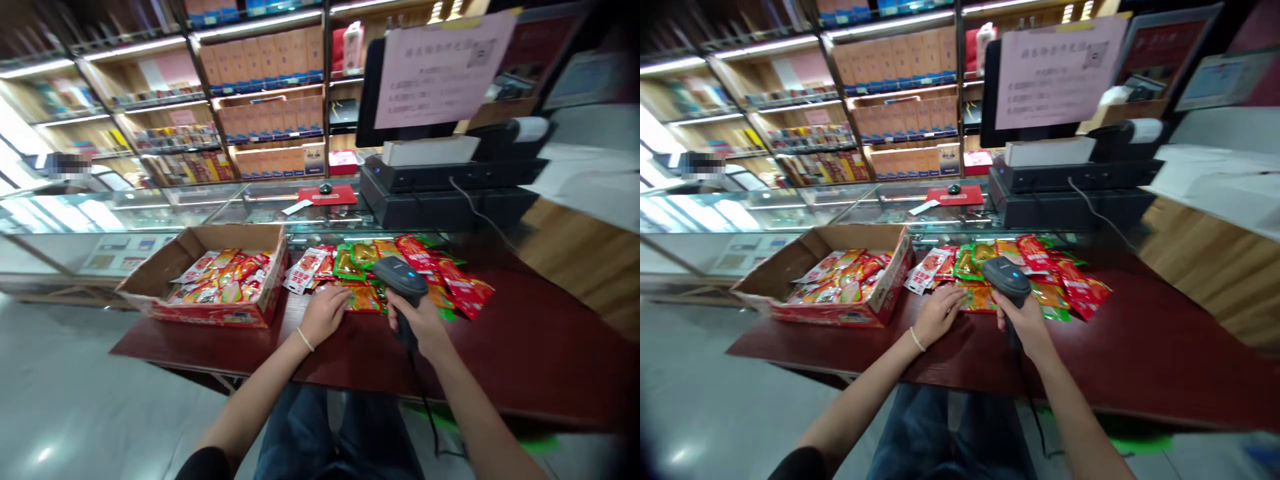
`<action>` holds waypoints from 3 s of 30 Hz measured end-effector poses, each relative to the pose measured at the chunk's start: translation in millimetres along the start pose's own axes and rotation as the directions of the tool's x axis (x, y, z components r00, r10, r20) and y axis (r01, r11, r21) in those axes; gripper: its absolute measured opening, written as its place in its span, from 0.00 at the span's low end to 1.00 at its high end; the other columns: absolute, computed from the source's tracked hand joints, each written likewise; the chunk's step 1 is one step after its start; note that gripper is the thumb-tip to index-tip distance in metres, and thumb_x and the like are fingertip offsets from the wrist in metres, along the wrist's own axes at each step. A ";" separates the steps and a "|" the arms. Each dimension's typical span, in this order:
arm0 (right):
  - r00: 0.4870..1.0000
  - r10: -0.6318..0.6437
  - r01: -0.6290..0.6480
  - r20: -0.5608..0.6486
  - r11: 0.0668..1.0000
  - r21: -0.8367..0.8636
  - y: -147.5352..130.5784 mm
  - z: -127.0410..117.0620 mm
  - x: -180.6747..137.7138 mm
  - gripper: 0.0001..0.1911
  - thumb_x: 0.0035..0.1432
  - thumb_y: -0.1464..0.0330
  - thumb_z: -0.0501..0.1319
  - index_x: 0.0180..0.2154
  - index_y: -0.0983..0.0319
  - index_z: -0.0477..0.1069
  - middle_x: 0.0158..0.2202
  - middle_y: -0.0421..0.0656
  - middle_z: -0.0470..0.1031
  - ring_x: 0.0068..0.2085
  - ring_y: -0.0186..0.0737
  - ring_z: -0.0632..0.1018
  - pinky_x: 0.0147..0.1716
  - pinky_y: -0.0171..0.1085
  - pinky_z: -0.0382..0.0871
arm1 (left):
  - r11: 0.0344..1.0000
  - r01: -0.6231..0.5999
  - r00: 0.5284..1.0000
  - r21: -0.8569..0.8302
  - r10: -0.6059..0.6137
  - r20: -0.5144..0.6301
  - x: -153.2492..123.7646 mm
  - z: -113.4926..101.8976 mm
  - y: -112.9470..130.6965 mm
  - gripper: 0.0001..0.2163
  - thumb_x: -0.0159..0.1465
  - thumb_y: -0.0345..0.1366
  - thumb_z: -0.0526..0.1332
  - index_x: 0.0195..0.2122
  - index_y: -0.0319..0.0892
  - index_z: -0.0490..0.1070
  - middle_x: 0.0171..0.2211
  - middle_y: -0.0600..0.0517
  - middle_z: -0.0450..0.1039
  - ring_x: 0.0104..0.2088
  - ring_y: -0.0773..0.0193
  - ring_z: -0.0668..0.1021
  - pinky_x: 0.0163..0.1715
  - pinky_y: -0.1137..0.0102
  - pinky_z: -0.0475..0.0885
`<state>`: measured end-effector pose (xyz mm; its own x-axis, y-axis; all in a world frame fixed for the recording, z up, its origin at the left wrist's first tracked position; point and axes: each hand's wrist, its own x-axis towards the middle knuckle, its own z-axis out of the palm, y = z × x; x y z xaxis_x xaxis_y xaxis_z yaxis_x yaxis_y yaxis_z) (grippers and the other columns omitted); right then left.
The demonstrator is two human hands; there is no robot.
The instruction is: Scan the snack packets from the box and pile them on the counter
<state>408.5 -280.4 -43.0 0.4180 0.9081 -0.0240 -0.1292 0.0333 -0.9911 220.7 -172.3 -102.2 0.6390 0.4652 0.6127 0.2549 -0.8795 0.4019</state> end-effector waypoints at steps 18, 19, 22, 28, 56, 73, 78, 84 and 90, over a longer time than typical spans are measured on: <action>0.793 -0.080 0.052 0.604 0.997 0.064 -56.9 242.9 84.6 0.20 0.48 0.56 0.70 0.37 0.59 0.67 0.21 0.34 0.69 0.19 0.32 0.70 0.16 0.31 0.66 | 0.715 0.530 0.846 0.456 -0.409 -0.342 -29.7 -271.3 -106.1 0.10 0.67 0.34 0.56 0.45 0.41 0.76 0.45 0.46 0.76 0.47 0.57 0.77 0.52 0.64 0.70; 0.774 -0.087 0.075 0.628 0.996 0.046 -56.4 253.0 88.6 0.20 0.49 0.55 0.69 0.37 0.59 0.66 0.22 0.34 0.70 0.19 0.33 0.71 0.16 0.32 0.66 | 0.689 0.559 0.829 0.462 -0.452 -0.329 -33.2 -279.5 -120.1 0.11 0.67 0.34 0.57 0.45 0.41 0.76 0.45 0.46 0.76 0.47 0.57 0.77 0.52 0.64 0.70; 0.746 -0.093 0.103 0.660 0.994 0.024 -51.3 278.4 97.6 0.21 0.51 0.54 0.68 0.38 0.58 0.64 0.22 0.35 0.70 0.19 0.34 0.72 0.17 0.33 0.67 | 0.608 0.632 0.763 0.481 -0.597 -0.247 -37.3 -297.5 -162.8 0.13 0.65 0.34 0.58 0.48 0.39 0.76 0.48 0.45 0.76 0.49 0.56 0.77 0.53 0.65 0.69; 0.755 -0.108 0.201 0.646 0.977 -0.073 -32.4 298.4 111.6 0.18 0.55 0.54 0.65 0.40 0.56 0.64 0.20 0.34 0.70 0.17 0.37 0.73 0.17 0.36 0.69 | 0.466 0.687 0.601 0.557 -0.796 -0.076 -21.8 -305.9 -233.9 0.21 0.63 0.37 0.60 0.57 0.38 0.70 0.53 0.43 0.75 0.52 0.55 0.77 0.52 0.68 0.70; 0.852 -0.221 0.025 0.475 0.923 0.385 -89.0 222.5 103.3 0.19 0.51 0.56 0.70 0.35 0.59 0.66 0.22 0.33 0.69 0.17 0.29 0.68 0.16 0.30 0.64 | 0.497 0.645 0.545 -0.580 -0.832 -0.107 31.0 -260.8 -175.6 0.14 0.57 0.42 0.68 0.38 0.37 0.72 0.30 0.48 0.77 0.27 0.66 0.78 0.29 0.71 0.76; 0.953 -0.057 0.122 0.298 0.971 -0.205 -67.0 37.3 59.8 0.22 0.51 0.53 0.68 0.40 0.59 0.65 0.17 0.31 0.64 0.15 0.29 0.64 0.14 0.30 0.56 | 0.592 0.556 0.755 -0.583 -0.653 0.057 93.2 -127.7 -41.1 0.15 0.54 0.43 0.68 0.39 0.39 0.76 0.30 0.52 0.77 0.29 0.64 0.76 0.30 0.72 0.70; 0.972 -0.009 0.062 0.236 0.973 -0.220 -47.9 9.5 41.7 0.22 0.49 0.54 0.70 0.40 0.58 0.67 0.15 0.31 0.64 0.14 0.31 0.63 0.13 0.32 0.56 | 0.767 0.534 0.809 -0.355 -0.586 -0.046 81.4 -102.2 -15.6 0.09 0.59 0.41 0.64 0.32 0.40 0.75 0.27 0.54 0.75 0.31 0.63 0.75 0.32 0.73 0.68; 0.981 0.076 -0.033 0.177 0.972 -0.234 -24.9 -6.5 30.8 0.25 0.48 0.52 0.70 0.40 0.59 0.65 0.17 0.31 0.66 0.14 0.30 0.64 0.13 0.31 0.56 | 0.685 0.503 0.773 -0.527 -0.630 -0.081 59.5 -46.0 -27.3 0.12 0.60 0.40 0.63 0.42 0.40 0.75 0.36 0.50 0.78 0.37 0.61 0.77 0.39 0.71 0.70; 0.978 0.116 -0.074 0.173 0.970 -0.230 -11.8 0.8 27.6 0.27 0.49 0.52 0.68 0.44 0.59 0.63 0.17 0.29 0.65 0.13 0.28 0.64 0.12 0.29 0.56 | 0.653 0.479 0.767 -0.586 -0.637 -0.082 35.3 -14.7 -57.2 0.14 0.61 0.41 0.63 0.46 0.40 0.73 0.44 0.48 0.77 0.43 0.59 0.77 0.46 0.68 0.71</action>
<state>420.8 -255.4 -31.8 0.2384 0.9643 -0.1157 0.0508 -0.1313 -0.9900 218.0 -104.1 -93.6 0.2683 0.9248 0.2697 0.0474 -0.2923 0.9551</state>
